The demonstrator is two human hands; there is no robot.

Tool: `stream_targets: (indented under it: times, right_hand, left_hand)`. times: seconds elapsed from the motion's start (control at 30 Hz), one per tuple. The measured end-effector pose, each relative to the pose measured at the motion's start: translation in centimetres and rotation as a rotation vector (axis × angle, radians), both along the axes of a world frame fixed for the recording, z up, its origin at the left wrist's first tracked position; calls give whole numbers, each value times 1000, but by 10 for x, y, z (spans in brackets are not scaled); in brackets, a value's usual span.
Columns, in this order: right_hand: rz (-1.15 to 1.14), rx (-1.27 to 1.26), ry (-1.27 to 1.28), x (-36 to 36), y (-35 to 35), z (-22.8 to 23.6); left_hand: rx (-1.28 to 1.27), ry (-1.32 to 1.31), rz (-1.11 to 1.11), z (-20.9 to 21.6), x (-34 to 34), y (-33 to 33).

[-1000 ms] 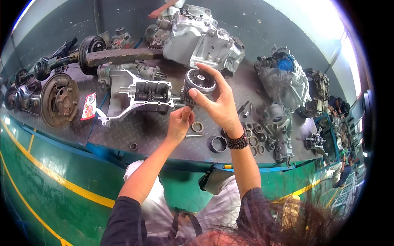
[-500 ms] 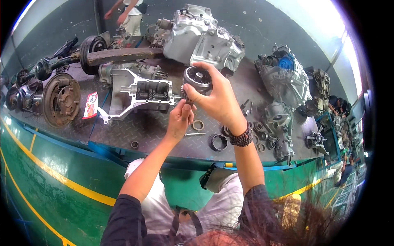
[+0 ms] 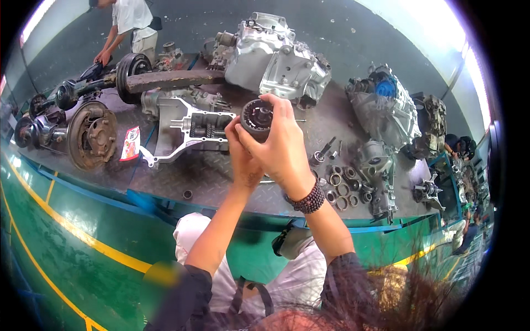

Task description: The person assembles a transmission shaft by fitting gears and rings onto the shaft by hand, sets the assembled shaft on the table, and rubs their hands together.

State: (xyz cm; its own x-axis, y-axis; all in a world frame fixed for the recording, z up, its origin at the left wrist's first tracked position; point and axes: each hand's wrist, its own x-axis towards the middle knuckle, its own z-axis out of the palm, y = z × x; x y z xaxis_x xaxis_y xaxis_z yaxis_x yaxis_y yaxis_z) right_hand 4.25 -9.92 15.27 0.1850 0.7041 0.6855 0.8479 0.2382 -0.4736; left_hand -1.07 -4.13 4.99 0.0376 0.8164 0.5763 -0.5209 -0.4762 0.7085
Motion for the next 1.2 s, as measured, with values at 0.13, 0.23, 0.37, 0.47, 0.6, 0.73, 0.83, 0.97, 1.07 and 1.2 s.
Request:
stream_targets:
  times: [0.13,0.23,0.37,0.47,0.6,0.73,0.83,0.97,1.07,1.2]
  right_hand:
    - [31,-11,63,6,-8,7]
    - [68,-20,69,10,-3,5]
    - [155,-17,15,24,-4,9]
    - [228,-22,47,30,-7,8]
    - [202,137,183,33,-4,6]
    - [162,207,316,69,-10,9]
    - [60,-247,203,114,-17,-27]
    - [-118,-466,-100,166,6,-161]
    - [-148,-519,-108,164,6,-208]
    - [-110,-557,-221,166,9,-208]
  left_hand:
    - [21,-109,17,3,5,-6]
    - [73,-102,35,0,-4,-5]
    - [141,-112,-35,1,-7,-6]
    - [163,-97,-43,-2,-5,-8]
    - [97,-130,-71,-3,-1,-9]
    - [28,-87,-99,6,-12,-9]
    - [43,-77,-116,3,-7,-8]
    - [20,-63,-151,7,-3,-10]
    - [36,-29,-132,4,-4,-11]
    - [85,-7,-112,5,-7,-9]
